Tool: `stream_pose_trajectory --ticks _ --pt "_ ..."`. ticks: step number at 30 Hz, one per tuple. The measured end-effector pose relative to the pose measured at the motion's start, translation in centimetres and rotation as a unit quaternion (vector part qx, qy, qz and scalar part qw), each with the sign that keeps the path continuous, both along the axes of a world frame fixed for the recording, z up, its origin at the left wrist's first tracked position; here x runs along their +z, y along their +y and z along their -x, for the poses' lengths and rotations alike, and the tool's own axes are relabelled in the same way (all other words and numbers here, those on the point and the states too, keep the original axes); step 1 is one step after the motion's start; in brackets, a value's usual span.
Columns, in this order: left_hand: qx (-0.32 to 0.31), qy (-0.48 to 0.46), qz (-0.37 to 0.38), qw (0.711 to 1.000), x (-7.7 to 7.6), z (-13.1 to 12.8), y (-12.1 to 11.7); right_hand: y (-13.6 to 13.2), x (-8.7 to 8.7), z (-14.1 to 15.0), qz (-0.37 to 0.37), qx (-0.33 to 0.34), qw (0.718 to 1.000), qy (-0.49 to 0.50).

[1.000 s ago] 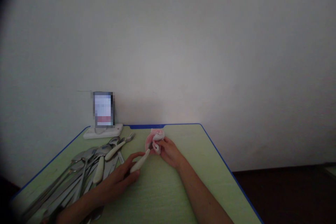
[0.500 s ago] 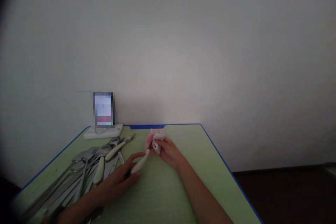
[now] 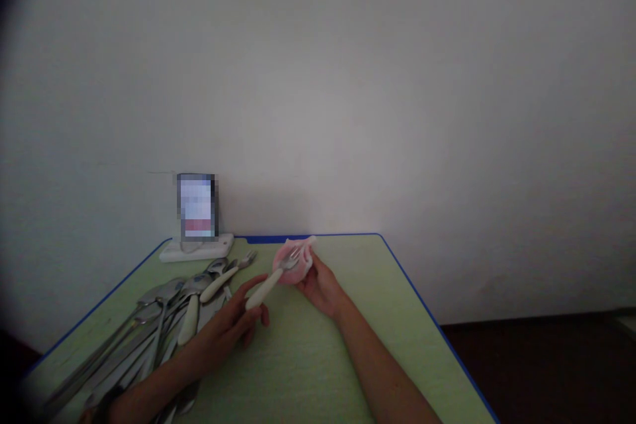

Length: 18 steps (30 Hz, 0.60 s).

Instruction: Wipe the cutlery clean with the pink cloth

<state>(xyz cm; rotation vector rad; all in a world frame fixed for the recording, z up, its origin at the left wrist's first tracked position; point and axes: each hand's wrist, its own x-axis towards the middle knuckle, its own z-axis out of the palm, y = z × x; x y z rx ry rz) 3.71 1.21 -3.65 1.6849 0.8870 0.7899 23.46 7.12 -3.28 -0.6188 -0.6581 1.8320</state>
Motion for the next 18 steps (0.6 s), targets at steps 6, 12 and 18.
stream_pose_trajectory --ticks 6,12,18 --pt "0.0 0.072 -0.007 0.997 0.4 -0.2 0.0 -0.2 -0.7 0.3 -0.03 -0.012 0.998 -0.054" --pt "-0.024 0.133 -0.037 0.99 0.8 0.0 -0.2 -0.1 -1.1 0.2 -0.034 -0.036 0.994 -0.102" --pt "-0.015 0.108 -0.058 0.992 -0.4 0.1 0.0 -0.2 -1.0 0.3 -0.039 -0.048 0.992 -0.113"
